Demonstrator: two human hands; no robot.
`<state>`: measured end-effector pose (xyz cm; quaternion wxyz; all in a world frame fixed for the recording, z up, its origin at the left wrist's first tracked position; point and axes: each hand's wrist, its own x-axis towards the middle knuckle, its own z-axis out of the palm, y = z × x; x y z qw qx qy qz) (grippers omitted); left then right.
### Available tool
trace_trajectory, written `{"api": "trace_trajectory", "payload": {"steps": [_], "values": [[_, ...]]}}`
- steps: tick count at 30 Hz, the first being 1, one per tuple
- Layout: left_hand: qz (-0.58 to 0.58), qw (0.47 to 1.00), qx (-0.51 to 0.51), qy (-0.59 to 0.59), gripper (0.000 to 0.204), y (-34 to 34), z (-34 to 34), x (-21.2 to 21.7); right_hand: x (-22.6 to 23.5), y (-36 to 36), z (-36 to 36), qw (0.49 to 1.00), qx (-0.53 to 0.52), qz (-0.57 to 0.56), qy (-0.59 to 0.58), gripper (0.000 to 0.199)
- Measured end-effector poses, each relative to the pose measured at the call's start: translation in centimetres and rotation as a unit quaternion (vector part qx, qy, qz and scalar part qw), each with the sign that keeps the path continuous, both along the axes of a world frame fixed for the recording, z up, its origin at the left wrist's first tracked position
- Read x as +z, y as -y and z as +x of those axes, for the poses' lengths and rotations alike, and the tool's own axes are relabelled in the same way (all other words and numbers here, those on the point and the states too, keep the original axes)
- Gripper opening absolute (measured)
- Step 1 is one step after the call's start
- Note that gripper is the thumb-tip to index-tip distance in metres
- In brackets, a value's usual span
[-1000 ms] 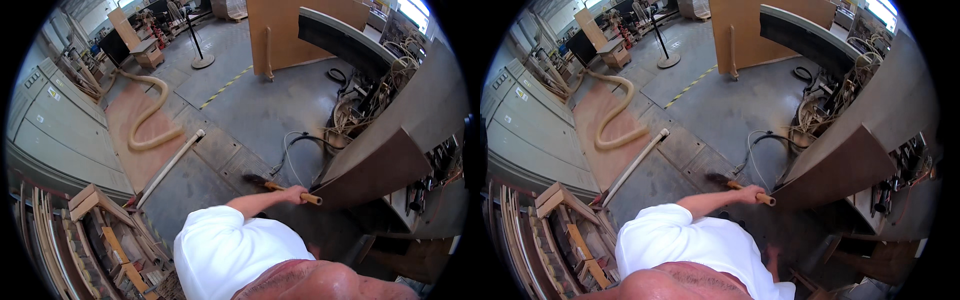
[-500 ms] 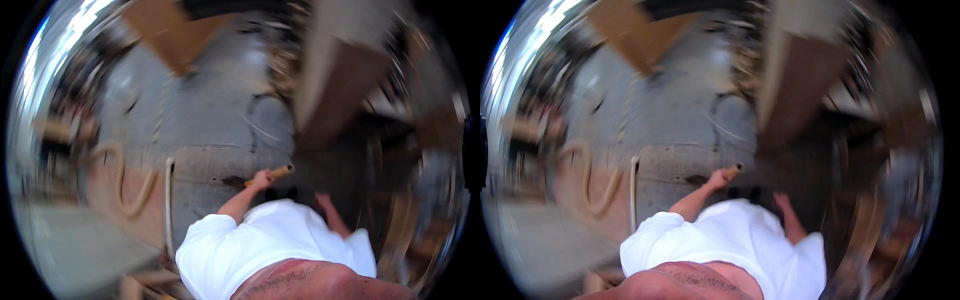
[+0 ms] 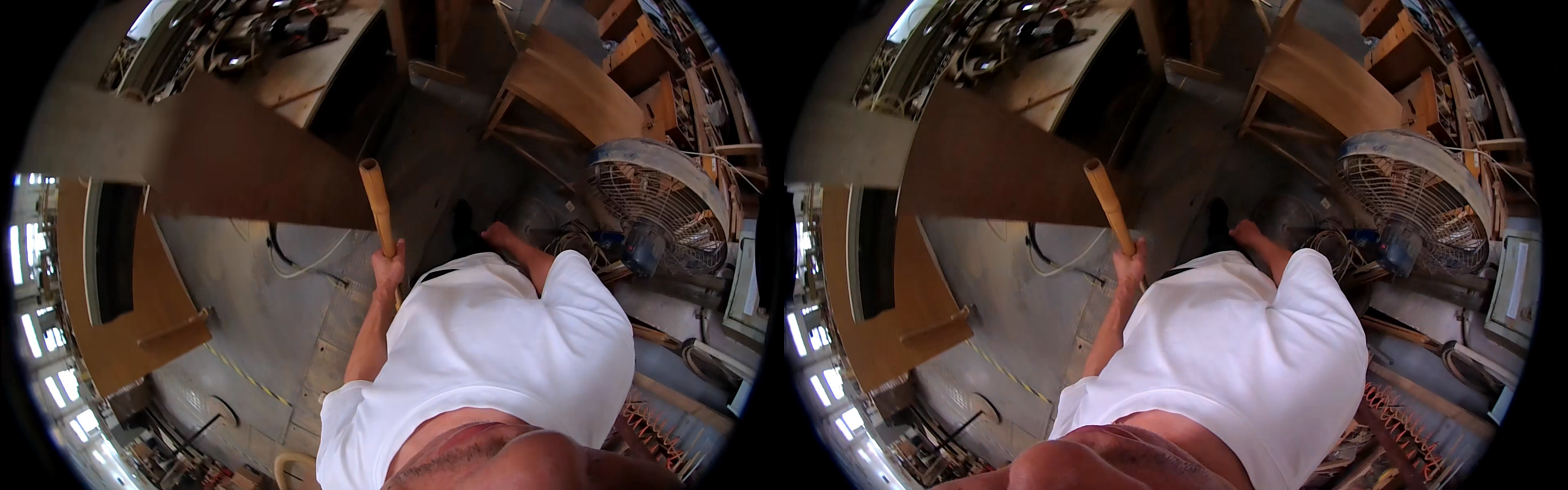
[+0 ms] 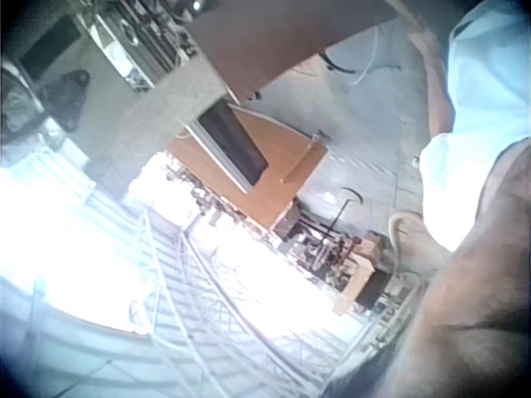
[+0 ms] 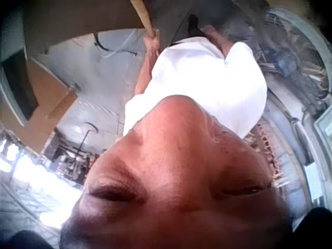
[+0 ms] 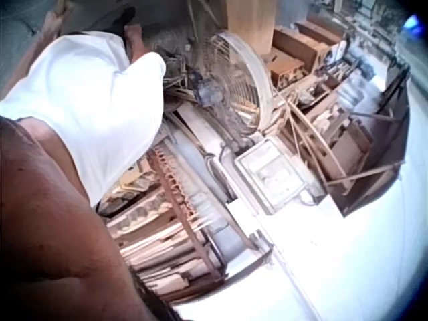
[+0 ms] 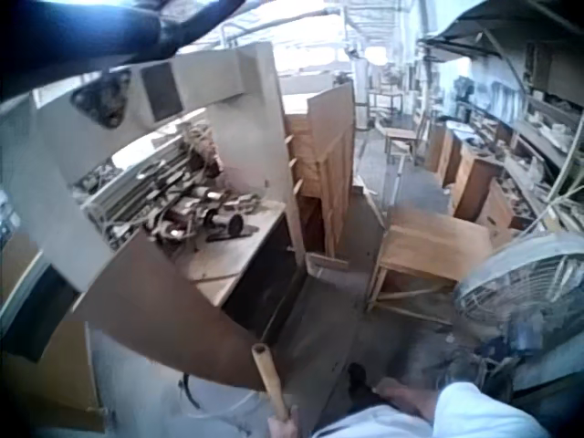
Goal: The person uses an air blower to clear dust from a machine and the floor, then sweeps sawdust into a pile using a broom. The person also moves a flexible dust extraction hose out of the way during the process.
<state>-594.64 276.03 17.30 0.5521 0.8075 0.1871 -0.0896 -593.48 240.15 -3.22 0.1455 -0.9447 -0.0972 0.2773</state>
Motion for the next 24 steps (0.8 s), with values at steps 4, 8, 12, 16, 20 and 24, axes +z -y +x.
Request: {"api": "trace_trajectory", "payload": {"steps": [4,8,12,16,20,24], "values": [[-0.021,0.993,-0.007,0.119,0.029,6.3,8.4,3.5,-0.6,3.0,2.6,0.988,-0.117,0.073,-0.066,0.033],[-0.049,0.986,-0.007,0.160,0.023,11.7,18.5,6.0,-0.4,4.0,9.3,0.946,-0.227,0.197,-0.119,0.038],[-0.057,0.979,-0.048,0.189,0.021,16.2,27.3,7.1,0.7,4.0,17.3,0.861,-0.359,0.275,-0.233,0.031],[-0.117,0.970,-0.119,0.179,0.021,21.2,35.9,7.4,-2.7,4.9,23.3,0.818,-0.392,0.371,-0.201,0.028],[-0.149,0.957,-0.160,0.191,0.025,24.8,44.4,6.9,2.9,3.5,29.0,0.725,-0.475,0.411,-0.282,0.022],[-0.191,0.955,-0.157,0.166,0.025,28.7,55.0,7.2,11.4,3.6,36.2,0.756,-0.427,0.456,-0.195,0.026]]}}
